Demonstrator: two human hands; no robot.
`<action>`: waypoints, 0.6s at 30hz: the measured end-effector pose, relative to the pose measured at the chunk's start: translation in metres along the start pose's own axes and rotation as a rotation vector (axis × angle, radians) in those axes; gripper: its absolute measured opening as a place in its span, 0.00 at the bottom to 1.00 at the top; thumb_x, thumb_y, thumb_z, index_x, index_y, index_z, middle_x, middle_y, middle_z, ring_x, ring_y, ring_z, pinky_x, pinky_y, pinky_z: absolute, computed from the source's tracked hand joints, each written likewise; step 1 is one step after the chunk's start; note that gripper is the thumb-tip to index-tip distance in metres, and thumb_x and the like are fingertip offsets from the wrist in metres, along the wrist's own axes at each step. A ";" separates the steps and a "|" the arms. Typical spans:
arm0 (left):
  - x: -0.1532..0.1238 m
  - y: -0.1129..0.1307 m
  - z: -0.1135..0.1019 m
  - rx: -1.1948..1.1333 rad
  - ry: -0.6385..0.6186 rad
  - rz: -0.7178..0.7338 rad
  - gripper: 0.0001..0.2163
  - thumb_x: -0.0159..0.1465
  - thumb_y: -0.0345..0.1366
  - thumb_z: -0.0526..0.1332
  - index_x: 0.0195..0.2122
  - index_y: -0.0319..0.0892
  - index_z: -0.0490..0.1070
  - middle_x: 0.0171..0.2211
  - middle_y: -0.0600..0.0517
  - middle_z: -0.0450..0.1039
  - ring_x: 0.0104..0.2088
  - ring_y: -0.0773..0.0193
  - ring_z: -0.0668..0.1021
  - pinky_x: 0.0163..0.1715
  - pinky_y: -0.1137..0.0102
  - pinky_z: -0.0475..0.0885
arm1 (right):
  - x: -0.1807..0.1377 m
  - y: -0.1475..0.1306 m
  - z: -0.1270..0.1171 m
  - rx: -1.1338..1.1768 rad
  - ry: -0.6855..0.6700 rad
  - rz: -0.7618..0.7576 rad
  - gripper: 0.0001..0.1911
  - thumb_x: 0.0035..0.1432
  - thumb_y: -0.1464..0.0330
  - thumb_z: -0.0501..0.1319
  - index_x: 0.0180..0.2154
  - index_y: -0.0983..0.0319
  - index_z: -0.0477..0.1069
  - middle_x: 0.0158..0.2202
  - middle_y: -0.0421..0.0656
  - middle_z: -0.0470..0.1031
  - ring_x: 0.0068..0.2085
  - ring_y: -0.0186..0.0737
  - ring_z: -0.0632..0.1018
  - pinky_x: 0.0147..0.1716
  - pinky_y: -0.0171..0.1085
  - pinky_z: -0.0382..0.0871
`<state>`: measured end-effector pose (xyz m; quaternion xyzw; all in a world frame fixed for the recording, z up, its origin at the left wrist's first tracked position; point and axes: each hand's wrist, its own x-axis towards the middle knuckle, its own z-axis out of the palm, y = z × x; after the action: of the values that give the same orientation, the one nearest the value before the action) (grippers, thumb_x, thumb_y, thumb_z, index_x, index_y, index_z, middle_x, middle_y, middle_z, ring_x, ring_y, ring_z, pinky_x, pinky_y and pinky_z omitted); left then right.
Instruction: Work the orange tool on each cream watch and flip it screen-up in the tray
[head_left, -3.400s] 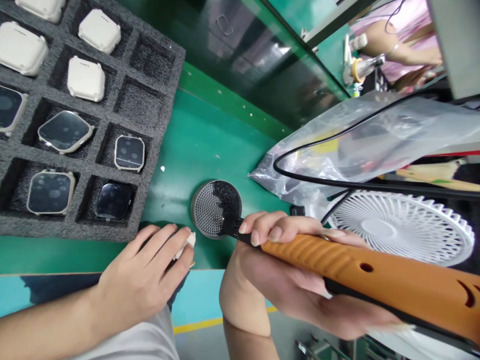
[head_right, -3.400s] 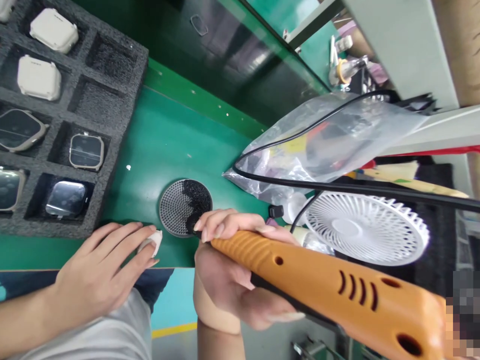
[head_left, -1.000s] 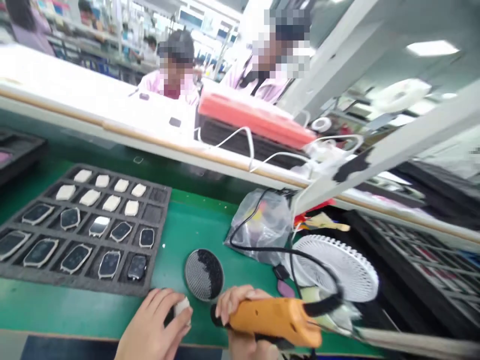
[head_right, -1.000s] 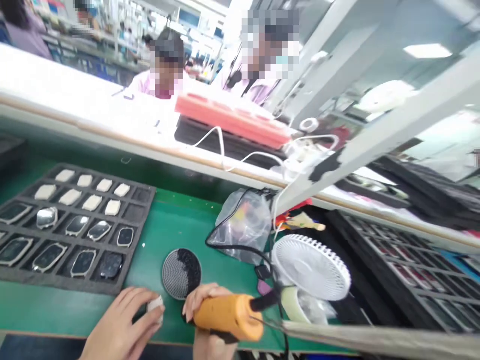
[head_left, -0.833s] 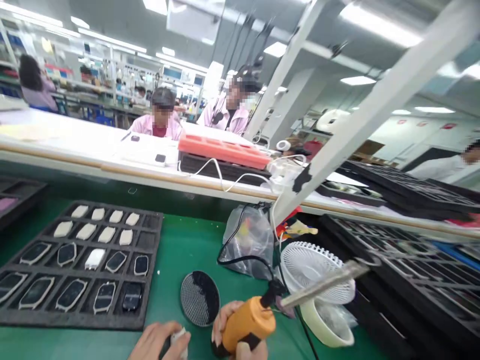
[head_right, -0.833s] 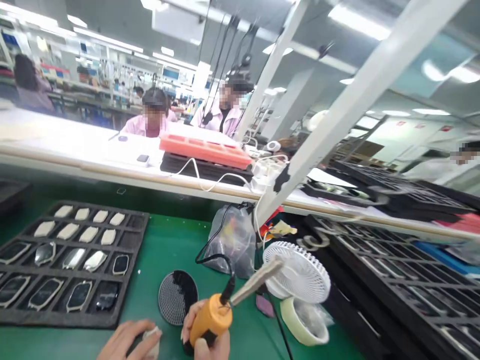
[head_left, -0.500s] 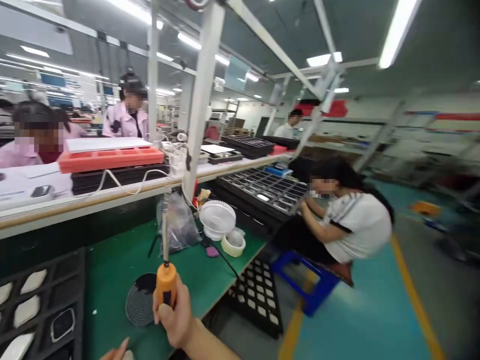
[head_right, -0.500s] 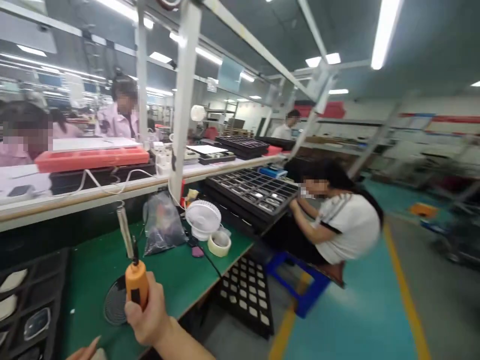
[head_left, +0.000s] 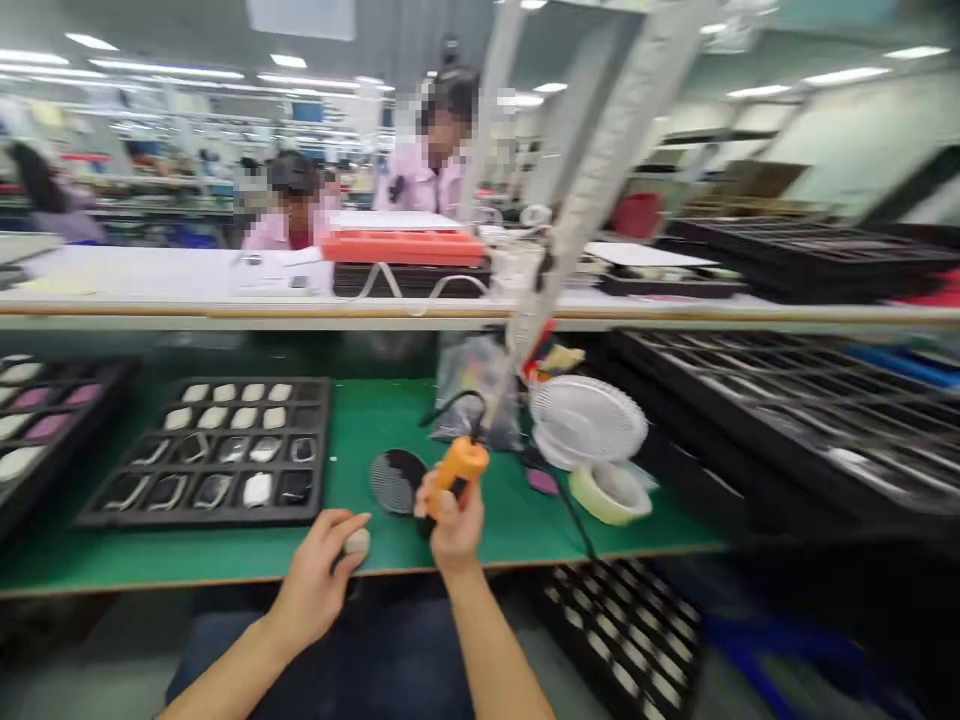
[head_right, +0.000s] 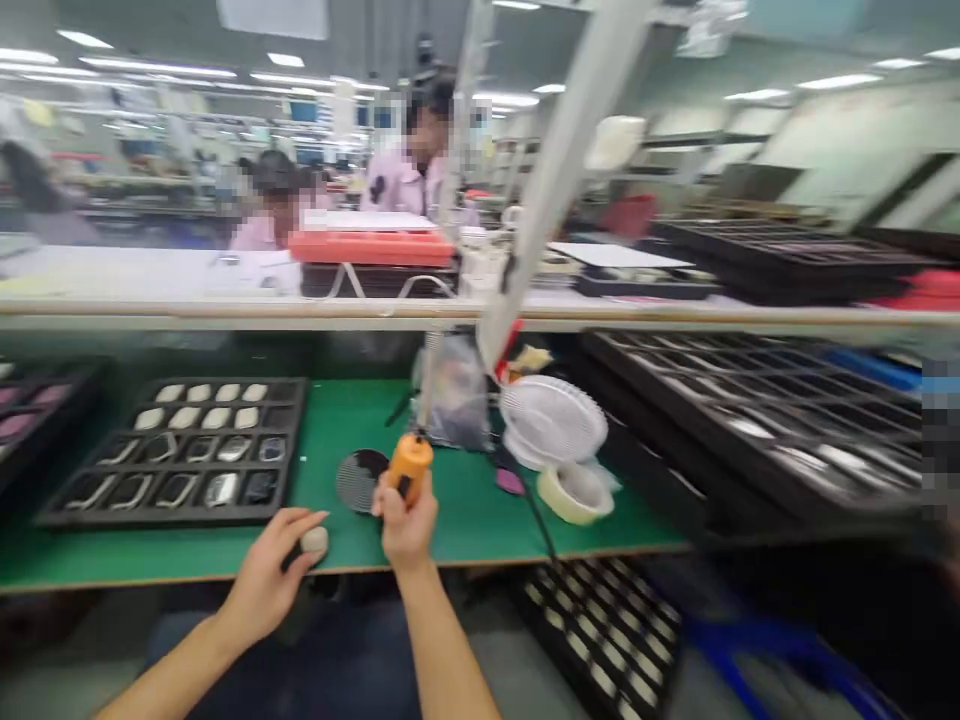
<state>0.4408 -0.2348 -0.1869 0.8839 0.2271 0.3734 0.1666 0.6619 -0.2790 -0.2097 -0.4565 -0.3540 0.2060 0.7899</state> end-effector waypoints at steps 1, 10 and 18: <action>0.000 0.000 -0.004 0.013 -0.018 -0.013 0.19 0.76 0.31 0.58 0.66 0.46 0.72 0.52 0.45 0.78 0.49 0.61 0.85 0.50 0.68 0.84 | 0.003 0.005 -0.004 0.049 -0.022 0.008 0.25 0.68 0.54 0.65 0.59 0.60 0.73 0.58 0.48 0.78 0.53 0.43 0.82 0.52 0.50 0.82; 0.095 -0.114 -0.050 0.090 -0.099 -0.070 0.19 0.74 0.46 0.66 0.60 0.41 0.73 0.58 0.44 0.76 0.54 0.55 0.81 0.54 0.53 0.81 | 0.002 0.017 -0.020 0.134 -0.082 -0.025 0.23 0.68 0.54 0.65 0.58 0.60 0.73 0.54 0.46 0.79 0.49 0.41 0.82 0.48 0.46 0.83; 0.120 -0.198 -0.039 0.142 -0.288 -0.031 0.19 0.74 0.46 0.66 0.61 0.42 0.74 0.61 0.44 0.75 0.57 0.53 0.80 0.58 0.51 0.79 | -0.004 0.028 -0.016 0.023 -0.052 -0.091 0.24 0.68 0.54 0.65 0.59 0.60 0.73 0.57 0.47 0.79 0.52 0.43 0.82 0.51 0.49 0.83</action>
<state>0.4315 -0.0005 -0.1828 0.9343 0.2402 0.2231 0.1404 0.6713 -0.2770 -0.2412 -0.4255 -0.3925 0.1857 0.7940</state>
